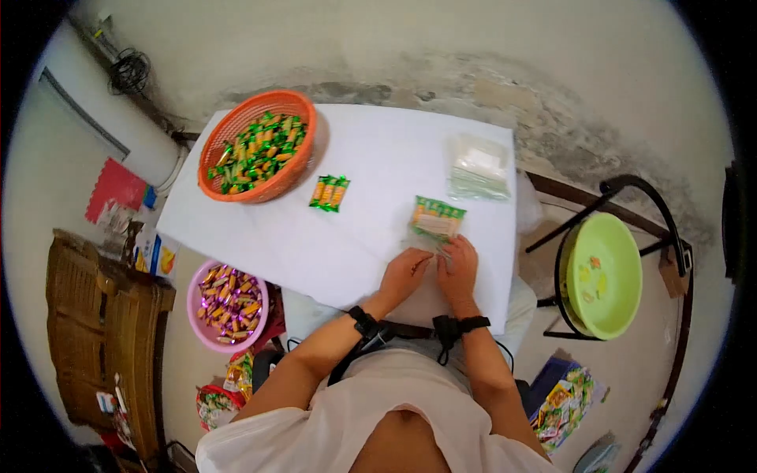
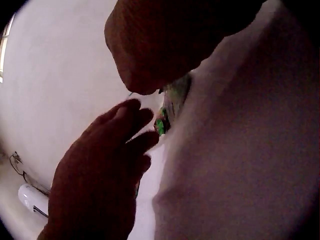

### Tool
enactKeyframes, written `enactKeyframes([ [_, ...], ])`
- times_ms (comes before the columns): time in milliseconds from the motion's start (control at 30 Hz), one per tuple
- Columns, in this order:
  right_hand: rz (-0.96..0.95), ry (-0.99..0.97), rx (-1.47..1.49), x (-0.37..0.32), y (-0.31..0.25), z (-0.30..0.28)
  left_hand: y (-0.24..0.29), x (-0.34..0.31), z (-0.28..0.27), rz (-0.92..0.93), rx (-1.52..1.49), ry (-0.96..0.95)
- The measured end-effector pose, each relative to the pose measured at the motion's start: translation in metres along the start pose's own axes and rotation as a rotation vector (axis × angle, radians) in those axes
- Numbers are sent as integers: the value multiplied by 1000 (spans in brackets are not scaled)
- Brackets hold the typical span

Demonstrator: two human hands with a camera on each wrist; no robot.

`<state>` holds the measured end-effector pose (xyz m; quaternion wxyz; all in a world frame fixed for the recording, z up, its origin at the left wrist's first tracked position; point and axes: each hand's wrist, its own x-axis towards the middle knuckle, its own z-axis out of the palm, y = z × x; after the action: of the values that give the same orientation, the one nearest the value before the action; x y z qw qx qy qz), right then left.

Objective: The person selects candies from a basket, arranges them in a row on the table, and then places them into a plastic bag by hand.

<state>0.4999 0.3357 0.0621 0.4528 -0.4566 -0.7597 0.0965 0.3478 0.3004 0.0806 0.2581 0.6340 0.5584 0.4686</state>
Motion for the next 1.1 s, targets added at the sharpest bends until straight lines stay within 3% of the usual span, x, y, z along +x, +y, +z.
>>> enactKeyframes([
  [67,-9,-17,-26,3,-2,-5,-6,-2,-18,-23,25,-51],
  [133,9,-36,-39,5,-5,-9,-29,8,-47,-25,204,149],
  [200,-20,-23,-55,7,-7,-9,-47,29,-79,142,476,323],
  [267,-46,-8,-74,9,-8,-10,-36,46,-99,32,699,406],
  [467,-127,-9,-80,15,-12,-7,-67,67,-114,-34,959,262],
  [600,-144,-58,-97,19,-15,-10,-77,61,-111,22,964,214],
  [667,-168,-65,-122,21,-16,-12,-73,56,-109,-99,835,215],
  [933,-192,-61,-119,23,-24,-13,-83,46,-99,-39,622,242],
  [1100,-177,-118,-195,20,-15,-8,-72,31,-94,-32,502,158],
])
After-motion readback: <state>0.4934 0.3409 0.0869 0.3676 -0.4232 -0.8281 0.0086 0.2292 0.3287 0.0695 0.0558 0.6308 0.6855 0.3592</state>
